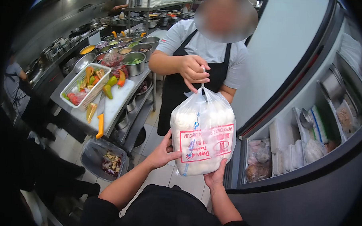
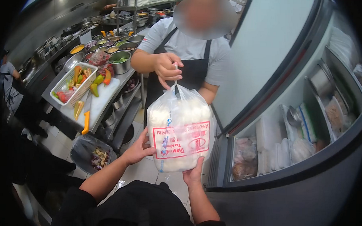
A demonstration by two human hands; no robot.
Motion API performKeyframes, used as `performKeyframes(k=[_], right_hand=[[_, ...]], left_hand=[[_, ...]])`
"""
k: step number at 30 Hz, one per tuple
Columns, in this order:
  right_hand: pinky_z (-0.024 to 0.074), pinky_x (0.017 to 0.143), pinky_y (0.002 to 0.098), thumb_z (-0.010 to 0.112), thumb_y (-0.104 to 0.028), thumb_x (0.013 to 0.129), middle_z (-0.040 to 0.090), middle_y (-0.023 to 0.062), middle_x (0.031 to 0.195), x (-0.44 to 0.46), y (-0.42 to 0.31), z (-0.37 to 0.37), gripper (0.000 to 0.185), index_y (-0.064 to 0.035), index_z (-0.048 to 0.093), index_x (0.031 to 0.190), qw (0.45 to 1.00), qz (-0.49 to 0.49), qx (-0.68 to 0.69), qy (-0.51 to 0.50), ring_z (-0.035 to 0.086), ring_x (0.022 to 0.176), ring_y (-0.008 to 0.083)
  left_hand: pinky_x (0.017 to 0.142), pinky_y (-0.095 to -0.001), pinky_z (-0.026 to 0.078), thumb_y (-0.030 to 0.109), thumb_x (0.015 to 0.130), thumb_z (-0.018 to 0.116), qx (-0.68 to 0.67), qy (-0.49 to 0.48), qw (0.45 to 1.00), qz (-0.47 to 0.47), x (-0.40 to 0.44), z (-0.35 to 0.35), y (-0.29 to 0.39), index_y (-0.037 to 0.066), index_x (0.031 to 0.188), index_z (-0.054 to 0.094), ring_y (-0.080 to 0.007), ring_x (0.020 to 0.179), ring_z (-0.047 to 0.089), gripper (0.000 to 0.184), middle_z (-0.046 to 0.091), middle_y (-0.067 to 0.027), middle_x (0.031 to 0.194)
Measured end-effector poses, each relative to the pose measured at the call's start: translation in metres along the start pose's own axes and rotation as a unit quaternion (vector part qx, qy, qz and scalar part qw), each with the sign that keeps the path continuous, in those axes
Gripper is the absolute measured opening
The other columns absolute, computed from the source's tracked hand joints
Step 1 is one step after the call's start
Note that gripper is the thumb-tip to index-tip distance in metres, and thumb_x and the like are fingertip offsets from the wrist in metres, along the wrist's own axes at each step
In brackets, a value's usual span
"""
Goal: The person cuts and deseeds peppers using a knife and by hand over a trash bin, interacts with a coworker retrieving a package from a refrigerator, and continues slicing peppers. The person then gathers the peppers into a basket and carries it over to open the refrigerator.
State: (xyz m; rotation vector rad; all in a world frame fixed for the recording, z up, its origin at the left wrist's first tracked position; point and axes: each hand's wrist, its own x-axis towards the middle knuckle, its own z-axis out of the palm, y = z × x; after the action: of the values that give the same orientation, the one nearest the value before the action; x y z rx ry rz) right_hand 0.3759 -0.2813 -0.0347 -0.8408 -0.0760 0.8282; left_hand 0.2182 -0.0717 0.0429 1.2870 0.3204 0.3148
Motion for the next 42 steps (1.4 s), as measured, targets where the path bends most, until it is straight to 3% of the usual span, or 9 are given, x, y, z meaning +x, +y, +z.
performKeyframes(k=[8,11,13,18,22,28,31,38,42], right_hand=[[0.0413,0.111,0.0465,0.039,-0.063,0.100,0.046,0.0156,0.149,0.008,-0.122,0.034,0.076,-0.0057,0.035,0.150,0.989,-0.145,-0.026,-0.032,0.050,0.133,0.0316],[0.0426,0.108,0.0423,0.042,-0.058,0.101,0.052,0.0145,0.140,0.007,-0.157,0.021,0.068,-0.0032,0.042,0.143,0.956,-0.248,-0.154,0.019,0.052,0.130,0.0271],[0.0475,0.099,0.0399,0.045,-0.052,0.102,0.052,0.0132,0.134,-0.005,-0.159,0.033,0.063,-0.0048,0.041,0.142,0.951,-0.293,-0.092,0.043,0.054,0.121,0.0234],[0.0470,0.093,0.0384,0.055,-0.058,0.095,0.040,0.0133,0.142,-0.055,-0.142,0.068,0.083,-0.0071,0.026,0.153,0.885,-0.449,-0.122,0.032,0.053,0.116,0.0245],[0.0451,0.097,0.0391,0.074,-0.066,0.076,0.038,0.0137,0.143,-0.070,-0.144,0.105,0.114,-0.0035,0.021,0.155,0.771,-0.551,-0.310,0.073,0.050,0.122,0.0274],[0.0333,0.111,0.0488,0.076,-0.058,0.077,0.033,0.0243,0.151,-0.077,-0.188,0.201,0.099,-0.0004,0.038,0.148,0.408,-0.703,-0.577,0.077,0.039,0.136,0.0394],[0.0310,0.111,0.0521,0.079,-0.052,0.075,0.035,0.0277,0.149,-0.065,-0.190,0.246,0.092,-0.0014,0.044,0.144,0.303,-0.774,-0.556,0.016,0.037,0.136,0.0444],[0.0327,0.109,0.0556,0.082,-0.049,0.073,0.039,0.0286,0.143,-0.028,-0.188,0.268,0.085,-0.0068,0.049,0.140,0.338,-0.748,-0.570,0.023,0.037,0.132,0.0485],[0.0340,0.107,0.0537,0.082,-0.050,0.073,0.039,0.0287,0.143,-0.053,-0.223,0.266,0.088,-0.0044,0.048,0.140,0.352,-0.759,-0.548,0.024,0.040,0.130,0.0452]], left_hand=[[0.078,-0.0296,0.054,0.016,0.091,0.070,0.038,0.043,0.995,0.082,0.012,0.025,0.025,0.015,0.159,-0.002,-0.0173,0.100,0.064,0.100,0.044,-0.0222,0.143],[0.090,-0.0345,0.054,0.014,0.092,0.070,-0.010,0.053,0.988,0.143,0.024,0.028,0.050,0.007,0.158,0.005,-0.0240,0.107,0.064,0.093,0.043,-0.0214,0.142],[0.080,-0.0263,0.054,0.016,0.093,0.069,0.003,-0.019,0.989,0.149,0.033,0.025,0.060,0.004,0.147,0.033,-0.0143,0.098,0.064,0.066,0.058,-0.0084,0.121],[0.075,-0.0259,0.054,0.029,0.094,0.071,-0.007,-0.006,0.994,0.113,0.031,0.039,0.078,0.001,0.134,0.045,-0.0125,0.094,0.066,0.056,0.065,-0.0069,0.107],[0.077,-0.0273,0.055,0.034,0.097,0.066,-0.019,-0.031,0.994,0.098,0.026,0.049,0.094,-0.002,0.132,0.045,-0.0153,0.093,0.068,0.054,0.063,-0.0106,0.110],[0.080,-0.0315,0.056,0.035,0.104,0.053,-0.005,-0.090,0.990,0.111,0.029,0.054,0.110,0.003,0.143,0.034,-0.0236,0.097,0.069,0.054,0.055,-0.0151,0.130],[0.080,-0.0335,0.057,0.033,0.105,0.052,0.001,-0.105,0.988,0.114,0.027,0.046,0.120,0.006,0.144,0.034,-0.0243,0.097,0.069,0.051,0.055,-0.0140,0.129],[0.078,-0.0414,0.060,0.055,0.100,0.050,-0.152,-0.088,0.974,0.141,0.023,0.015,0.126,0.010,0.154,0.019,-0.0297,0.108,0.065,0.077,0.054,-0.0144,0.132],[0.083,-0.0525,0.058,0.059,0.097,0.051,-0.144,-0.129,0.976,0.103,0.023,0.020,0.137,0.014,0.143,0.035,-0.0343,0.122,0.058,0.066,0.052,-0.0119,0.140]])
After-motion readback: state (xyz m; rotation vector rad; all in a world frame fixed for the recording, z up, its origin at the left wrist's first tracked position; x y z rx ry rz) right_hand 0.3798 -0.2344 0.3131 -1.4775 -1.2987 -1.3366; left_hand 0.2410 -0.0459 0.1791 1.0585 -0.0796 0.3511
